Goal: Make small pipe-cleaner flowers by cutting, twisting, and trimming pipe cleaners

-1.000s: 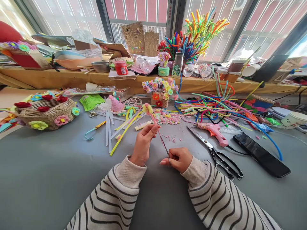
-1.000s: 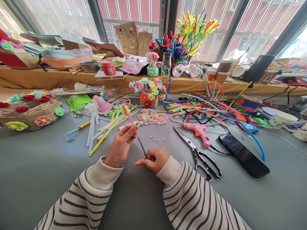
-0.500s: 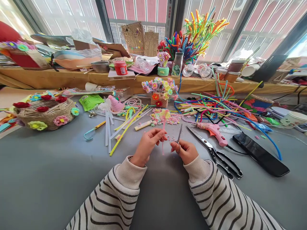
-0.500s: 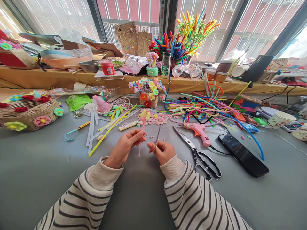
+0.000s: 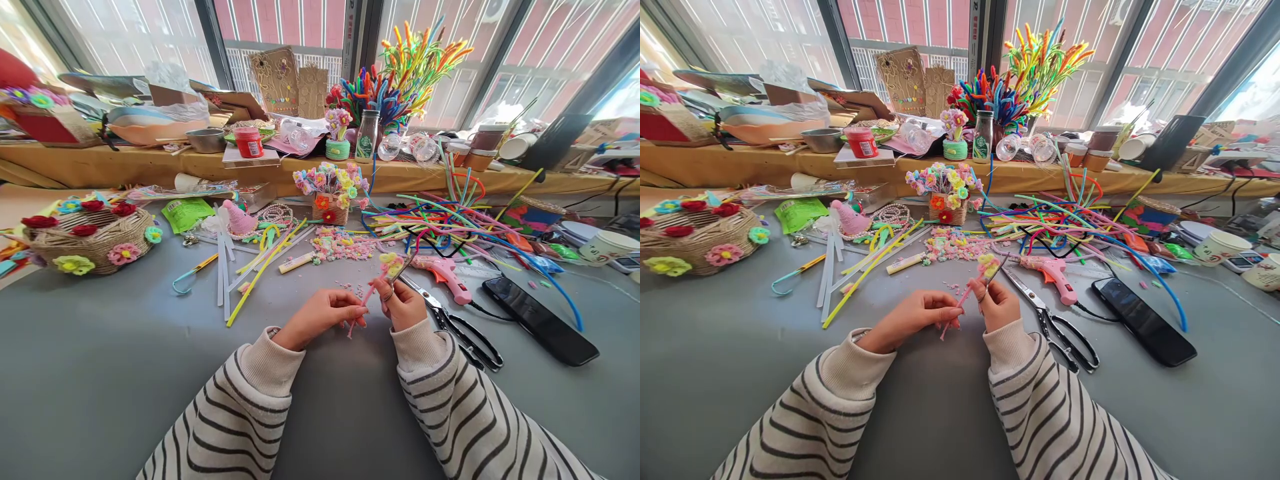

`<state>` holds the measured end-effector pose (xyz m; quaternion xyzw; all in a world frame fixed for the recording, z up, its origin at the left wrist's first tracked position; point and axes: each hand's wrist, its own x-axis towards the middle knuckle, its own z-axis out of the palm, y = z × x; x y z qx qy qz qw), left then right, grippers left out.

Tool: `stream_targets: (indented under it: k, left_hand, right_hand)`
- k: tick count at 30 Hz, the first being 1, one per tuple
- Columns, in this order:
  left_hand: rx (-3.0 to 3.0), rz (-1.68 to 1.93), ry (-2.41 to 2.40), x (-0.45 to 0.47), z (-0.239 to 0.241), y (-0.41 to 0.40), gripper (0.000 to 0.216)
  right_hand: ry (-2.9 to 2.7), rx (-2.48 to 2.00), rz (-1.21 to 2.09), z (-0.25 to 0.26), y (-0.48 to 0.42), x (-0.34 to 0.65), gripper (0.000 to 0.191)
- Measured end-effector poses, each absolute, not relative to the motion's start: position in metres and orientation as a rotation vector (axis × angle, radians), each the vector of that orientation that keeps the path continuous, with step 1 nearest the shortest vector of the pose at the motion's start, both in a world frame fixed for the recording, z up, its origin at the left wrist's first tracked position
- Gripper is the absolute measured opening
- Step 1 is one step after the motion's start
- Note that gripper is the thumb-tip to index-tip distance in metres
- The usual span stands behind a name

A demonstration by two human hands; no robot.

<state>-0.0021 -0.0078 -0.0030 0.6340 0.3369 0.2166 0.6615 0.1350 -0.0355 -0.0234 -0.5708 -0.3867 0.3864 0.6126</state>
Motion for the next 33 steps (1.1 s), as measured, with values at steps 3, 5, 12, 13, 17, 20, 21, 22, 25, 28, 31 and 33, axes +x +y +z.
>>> stream_targets:
  k: [3,5,12,13,17,20,21,22,25,28,31,33]
  left_hand:
    - [1.460,0.443,0.768,-0.002,0.000,-0.008,0.024]
    - [1.473,0.433,0.777,-0.003,0.001,-0.008,0.024]
    - [1.387,0.692,0.801,-0.004,0.002,-0.006,0.020]
    - [1.371,0.739,0.805,-0.004,0.002,-0.006,0.019]
    - [1.303,0.883,0.787,-0.005,0.002,-0.006,0.016]
    - [1.314,0.911,0.776,-0.005,0.002,-0.006,0.015]
    - [1.324,0.912,0.777,-0.005,0.002,-0.006,0.014]
    - [1.334,0.913,0.778,-0.004,0.002,-0.006,0.014]
    - [1.354,0.907,0.769,-0.004,0.002,-0.006,0.013]
    - [1.368,0.889,0.747,-0.004,0.002,-0.006,0.013]
    - [1.384,0.845,0.718,-0.004,0.002,-0.007,0.014]
    - [1.400,0.814,0.688,-0.004,0.001,-0.007,0.015]
  right_hand:
    - [-0.841,-1.284,0.879,-0.020,-0.035,0.139,0.032]
    - [-0.819,-1.255,0.889,-0.020,-0.034,0.141,0.031]
    - [-0.983,-1.240,1.039,-0.026,-0.035,0.137,0.041]
    - [-1.073,-1.248,1.048,-0.027,-0.036,0.135,0.043]
    - [-1.494,-1.260,1.032,-0.029,-0.043,0.128,0.052]
    - [-1.753,-1.296,0.927,-0.027,-0.047,0.126,0.057]
    - [-1.803,-1.313,0.904,-0.027,-0.047,0.125,0.059]
    - [-1.834,-1.327,0.895,-0.026,-0.048,0.125,0.060]
    - [-1.880,-1.343,0.907,-0.024,-0.048,0.126,0.062]
    - [-1.896,-1.345,0.896,-0.023,-0.047,0.126,0.060]
    - [-1.892,-1.353,0.880,-0.024,-0.047,0.127,0.057]
    - [-1.891,-1.363,0.892,-0.025,-0.047,0.127,0.053]
